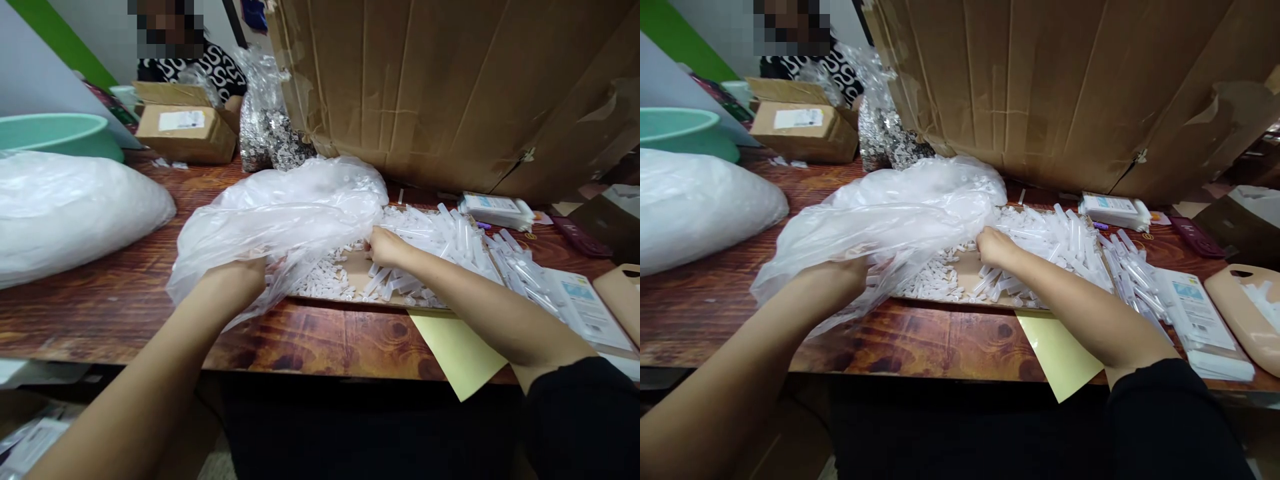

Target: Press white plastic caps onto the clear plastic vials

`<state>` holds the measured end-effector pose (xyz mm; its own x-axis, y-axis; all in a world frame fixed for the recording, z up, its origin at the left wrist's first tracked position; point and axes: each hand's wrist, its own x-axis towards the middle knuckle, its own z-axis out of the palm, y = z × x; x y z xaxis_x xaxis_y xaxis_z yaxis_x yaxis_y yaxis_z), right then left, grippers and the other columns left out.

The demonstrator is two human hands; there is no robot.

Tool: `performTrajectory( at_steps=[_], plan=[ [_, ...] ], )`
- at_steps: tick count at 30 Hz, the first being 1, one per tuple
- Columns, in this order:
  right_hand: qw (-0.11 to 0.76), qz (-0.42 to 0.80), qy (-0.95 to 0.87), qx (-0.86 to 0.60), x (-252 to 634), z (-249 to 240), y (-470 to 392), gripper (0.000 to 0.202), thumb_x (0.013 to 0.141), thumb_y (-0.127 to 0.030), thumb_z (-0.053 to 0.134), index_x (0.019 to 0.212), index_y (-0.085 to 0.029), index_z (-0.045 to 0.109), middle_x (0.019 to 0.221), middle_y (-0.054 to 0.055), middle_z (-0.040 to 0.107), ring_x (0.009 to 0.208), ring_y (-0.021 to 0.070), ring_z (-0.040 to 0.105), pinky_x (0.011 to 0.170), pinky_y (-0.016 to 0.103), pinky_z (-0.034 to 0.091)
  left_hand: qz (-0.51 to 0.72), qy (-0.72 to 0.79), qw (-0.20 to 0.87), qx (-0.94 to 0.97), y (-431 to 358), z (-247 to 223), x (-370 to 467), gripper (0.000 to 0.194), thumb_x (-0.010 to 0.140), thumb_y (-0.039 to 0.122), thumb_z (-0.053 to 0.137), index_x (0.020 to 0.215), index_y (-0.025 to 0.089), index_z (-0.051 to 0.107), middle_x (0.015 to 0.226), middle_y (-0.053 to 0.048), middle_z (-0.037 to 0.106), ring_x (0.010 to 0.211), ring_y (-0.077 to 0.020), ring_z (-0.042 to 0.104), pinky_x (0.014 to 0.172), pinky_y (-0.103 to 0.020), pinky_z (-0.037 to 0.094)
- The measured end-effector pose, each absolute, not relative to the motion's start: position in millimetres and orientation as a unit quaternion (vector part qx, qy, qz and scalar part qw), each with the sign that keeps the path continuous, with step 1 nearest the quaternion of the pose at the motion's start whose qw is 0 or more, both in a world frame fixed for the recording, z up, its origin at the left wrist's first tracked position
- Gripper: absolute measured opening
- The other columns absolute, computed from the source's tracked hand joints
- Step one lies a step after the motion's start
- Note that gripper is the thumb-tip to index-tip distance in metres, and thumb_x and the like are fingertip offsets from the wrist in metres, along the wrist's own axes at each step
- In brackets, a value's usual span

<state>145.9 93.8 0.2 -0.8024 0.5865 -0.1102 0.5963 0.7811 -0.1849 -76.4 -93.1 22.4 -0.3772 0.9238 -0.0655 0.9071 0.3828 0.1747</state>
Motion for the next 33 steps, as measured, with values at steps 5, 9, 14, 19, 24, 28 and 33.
performTrajectory(
  at_steps=[5,9,14,19,24,28,33],
  plan=[
    [-0.001,-0.094,0.952,0.291,151,1,89,0.009,0.087,-0.01,0.059,0.094,-0.014,0.064,0.114,0.021,0.064,0.105,0.0296,0.061,0.089,0.04,0.047,0.049,0.814,0.057,0.576,-119,32,-56,0.05,0.094,0.03,0.037,0.136,0.008,0.053,0.115,-0.025,0.073,0.107,-0.04,0.07,0.092,-0.05,0.051],
    [-0.022,-0.113,0.96,0.255,166,11,82,0.009,0.093,-0.011,0.053,0.095,-0.016,0.06,0.107,0.015,0.066,0.099,0.0251,0.061,0.086,0.036,0.046,0.276,0.752,0.15,0.58,-124,28,-32,0.047,0.093,0.047,0.048,0.121,0.013,0.063,0.113,-0.019,0.075,0.106,-0.0361,0.07,0.097,-0.051,0.051],
    [-0.128,-0.183,0.955,0.195,200,28,55,0.007,0.098,-0.019,0.05,0.101,-0.019,0.056,0.103,0.009,0.066,0.091,0.0192,0.061,0.081,0.031,0.048,0.573,0.541,0.395,0.472,-112,5,8,0.042,0.085,0.055,0.07,0.103,0.017,0.071,0.109,-0.013,0.078,0.11,-0.0315,0.071,0.1,-0.045,0.053],
    [-0.336,-0.247,0.907,0.059,228,49,26,0.007,0.098,-0.017,0.053,0.098,-0.02,0.059,0.095,0.006,0.067,0.086,0.016,0.062,0.078,0.03,0.05,0.604,0.492,0.466,0.419,-101,-9,41,0.042,0.08,0.053,0.077,0.1,0.017,0.069,0.092,-0.008,0.077,0.087,-0.0257,0.074,0.078,-0.039,0.062],
    [-0.364,-0.26,0.894,0.018,234,54,21,0.01,0.098,-0.015,0.056,0.1,-0.02,0.064,0.092,0.006,0.069,0.087,0.0169,0.065,0.079,0.032,0.054,0.6,0.463,0.47,0.452,-97,-17,58,0.031,0.088,0.045,0.072,0.096,0.017,0.063,0.077,0.001,0.063,0.052,-0.0121,0.061,0.05,-0.027,0.054],
    [-0.338,-0.263,0.903,0.027,237,50,27,0.01,0.097,-0.014,0.057,0.096,-0.019,0.066,0.092,0.007,0.072,0.088,0.0179,0.066,0.081,0.033,0.054,0.596,0.451,0.453,0.486,-98,-25,61,0.025,0.093,0.041,0.067,0.102,0.017,0.064,0.071,0.002,0.059,0.055,-0.0117,0.059,0.055,-0.026,0.051],
    [-0.268,-0.268,0.925,0.013,242,49,30,0.012,0.098,-0.014,0.057,0.092,-0.019,0.067,0.091,0.005,0.071,0.085,0.0162,0.066,0.079,0.029,0.052,0.546,0.525,0.351,0.55,-102,-29,58,0.02,0.096,0.037,0.063,0.105,0.019,0.066,0.083,-0.002,0.064,0.073,-0.0148,0.06,0.068,-0.027,0.049]
  ],
)
